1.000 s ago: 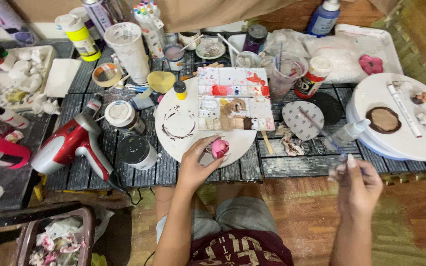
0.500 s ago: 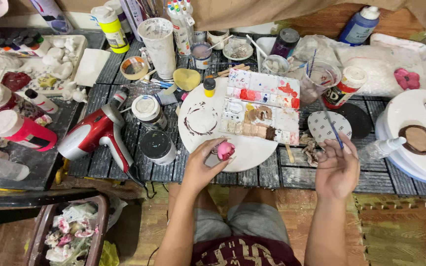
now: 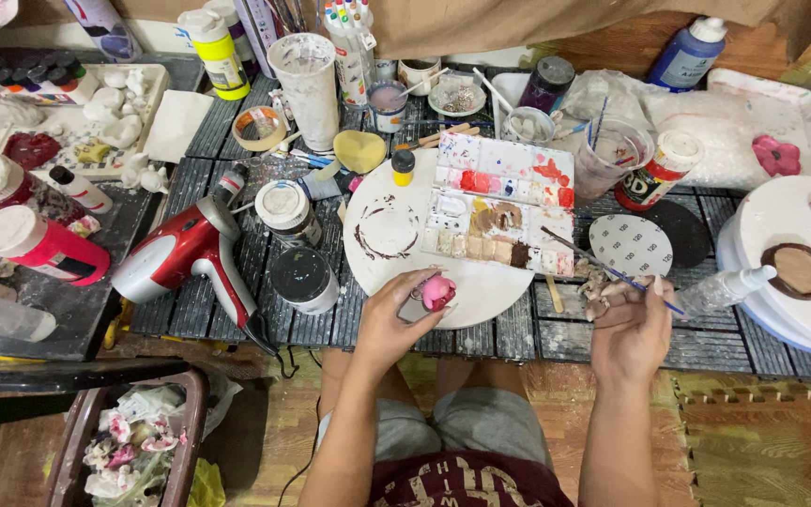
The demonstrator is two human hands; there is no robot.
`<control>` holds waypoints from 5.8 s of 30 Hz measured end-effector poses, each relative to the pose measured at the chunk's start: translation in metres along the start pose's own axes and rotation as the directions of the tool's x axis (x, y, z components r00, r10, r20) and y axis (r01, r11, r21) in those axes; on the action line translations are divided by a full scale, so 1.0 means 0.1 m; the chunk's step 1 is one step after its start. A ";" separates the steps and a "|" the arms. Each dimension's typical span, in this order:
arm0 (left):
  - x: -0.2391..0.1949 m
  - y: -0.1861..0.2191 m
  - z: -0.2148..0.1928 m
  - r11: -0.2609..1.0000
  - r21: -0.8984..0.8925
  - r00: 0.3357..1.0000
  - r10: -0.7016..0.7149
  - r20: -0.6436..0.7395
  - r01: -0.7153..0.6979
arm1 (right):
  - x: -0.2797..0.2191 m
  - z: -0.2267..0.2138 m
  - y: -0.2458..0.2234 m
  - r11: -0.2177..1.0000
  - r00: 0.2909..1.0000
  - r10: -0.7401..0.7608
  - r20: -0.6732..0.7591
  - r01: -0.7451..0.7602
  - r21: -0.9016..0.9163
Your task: The person paints a small brown object with a brush, then uses a hair dryer to dry it. They then pick up a pink object and paint it with red paint from a palette.
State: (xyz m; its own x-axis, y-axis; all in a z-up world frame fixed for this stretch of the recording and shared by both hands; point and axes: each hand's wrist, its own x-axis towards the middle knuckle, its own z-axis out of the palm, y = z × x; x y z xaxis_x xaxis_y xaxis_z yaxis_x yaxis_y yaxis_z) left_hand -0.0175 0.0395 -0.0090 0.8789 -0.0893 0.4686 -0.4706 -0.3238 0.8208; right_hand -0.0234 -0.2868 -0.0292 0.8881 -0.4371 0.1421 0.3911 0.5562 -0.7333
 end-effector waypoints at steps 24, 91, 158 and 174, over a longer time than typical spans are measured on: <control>0.13 0.01 -0.04 0.912 0.361 0.977 0.212 -0.009 -0.195 | -0.04 -0.43 -0.15 0.974 0.988 -0.100 -0.114 0.074 -0.212; 0.30 0.12 2.50 0.997 0.059 0.905 -0.062 0.421 0.041 | -0.37 -0.71 -0.10 -0.170 0.900 -0.277 0.337 0.299 -0.939; -0.20 -0.06 1.92 0.960 0.041 0.896 -0.274 0.349 0.277 | -0.54 -2.15 -1.00 0.553 0.839 0.431 -0.332 -0.536 -0.637; -0.27 0.47 1.21 0.946 -0.310 0.977 -0.026 0.210 0.092 | -0.53 -0.91 -0.62 0.815 0.941 0.334 -0.064 -0.322 -0.482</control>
State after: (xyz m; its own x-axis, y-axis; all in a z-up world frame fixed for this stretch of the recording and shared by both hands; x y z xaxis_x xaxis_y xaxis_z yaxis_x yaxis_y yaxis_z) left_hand -0.0537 -0.0871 -0.0219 0.8877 -0.2767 0.3679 -0.3887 -0.0221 0.9211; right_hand -0.1169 -0.3627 -0.0518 0.9503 -0.2708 -0.1536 -0.0837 0.2532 -0.9638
